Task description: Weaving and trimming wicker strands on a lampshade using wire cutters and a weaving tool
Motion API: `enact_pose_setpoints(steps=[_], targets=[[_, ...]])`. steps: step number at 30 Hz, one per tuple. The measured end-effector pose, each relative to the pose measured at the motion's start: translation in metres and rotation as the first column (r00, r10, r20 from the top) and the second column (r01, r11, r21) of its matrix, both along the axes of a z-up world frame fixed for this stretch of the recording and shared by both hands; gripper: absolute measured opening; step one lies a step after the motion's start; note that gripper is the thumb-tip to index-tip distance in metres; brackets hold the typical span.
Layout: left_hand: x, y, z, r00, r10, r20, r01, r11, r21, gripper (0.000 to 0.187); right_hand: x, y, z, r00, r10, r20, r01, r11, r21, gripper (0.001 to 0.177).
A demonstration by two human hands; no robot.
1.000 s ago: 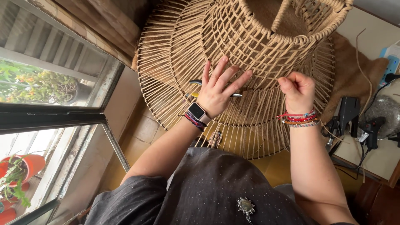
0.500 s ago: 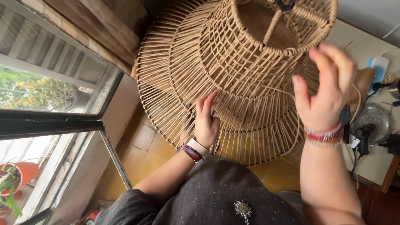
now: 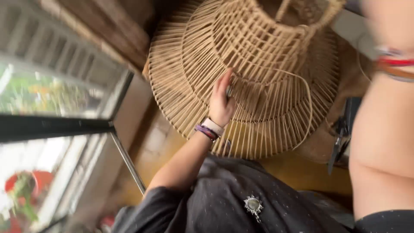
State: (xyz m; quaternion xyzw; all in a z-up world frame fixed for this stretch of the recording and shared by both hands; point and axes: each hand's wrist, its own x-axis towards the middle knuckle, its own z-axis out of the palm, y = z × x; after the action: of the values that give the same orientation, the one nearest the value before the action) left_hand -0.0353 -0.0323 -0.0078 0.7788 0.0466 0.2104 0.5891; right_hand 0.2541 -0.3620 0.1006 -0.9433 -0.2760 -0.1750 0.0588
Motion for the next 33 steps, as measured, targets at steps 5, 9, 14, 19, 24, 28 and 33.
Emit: enact_pose_setpoints(steps=[5,9,14,19,24,28,33], targets=[[-0.028,0.008,0.01,0.995,-0.094,0.038,0.093,0.995,0.032,0.086,-0.14,0.145,0.107,0.917,0.399,0.006,-0.399,0.917,0.002,0.032],[-0.024,0.009,0.003,0.996,-0.084,-0.028,0.085,0.996,0.04,0.085,-0.125,0.16,0.063,0.89,0.424,0.165,-0.426,0.904,-0.028,0.048],[-0.02,0.005,-0.007,0.991,-0.103,-0.08,0.105,0.994,0.02,0.093,-0.122,0.163,0.046,0.909,0.382,0.169,-0.407,0.899,0.159,0.046],[0.001,0.046,0.021,0.987,-0.15,-0.057,0.154,0.985,0.073,0.092,-0.148,0.198,0.086,0.926,0.309,0.218,-0.363,0.889,0.279,0.042],[0.048,0.094,0.055,0.983,-0.18,-0.04,0.185,0.96,0.212,0.097,-0.155,0.232,0.112,0.91,0.126,0.394,-0.222,0.953,0.206,0.039],[0.083,0.122,0.028,0.977,-0.207,-0.05,0.212,0.922,0.324,0.098,-0.145,0.245,0.092,0.928,0.027,0.373,-0.109,0.974,0.199,0.046],[0.095,0.136,0.003,0.956,-0.292,-0.039,0.29,0.911,0.294,0.098,-0.138,0.262,0.053,0.951,-0.115,0.287,0.064,0.981,0.182,0.044]])
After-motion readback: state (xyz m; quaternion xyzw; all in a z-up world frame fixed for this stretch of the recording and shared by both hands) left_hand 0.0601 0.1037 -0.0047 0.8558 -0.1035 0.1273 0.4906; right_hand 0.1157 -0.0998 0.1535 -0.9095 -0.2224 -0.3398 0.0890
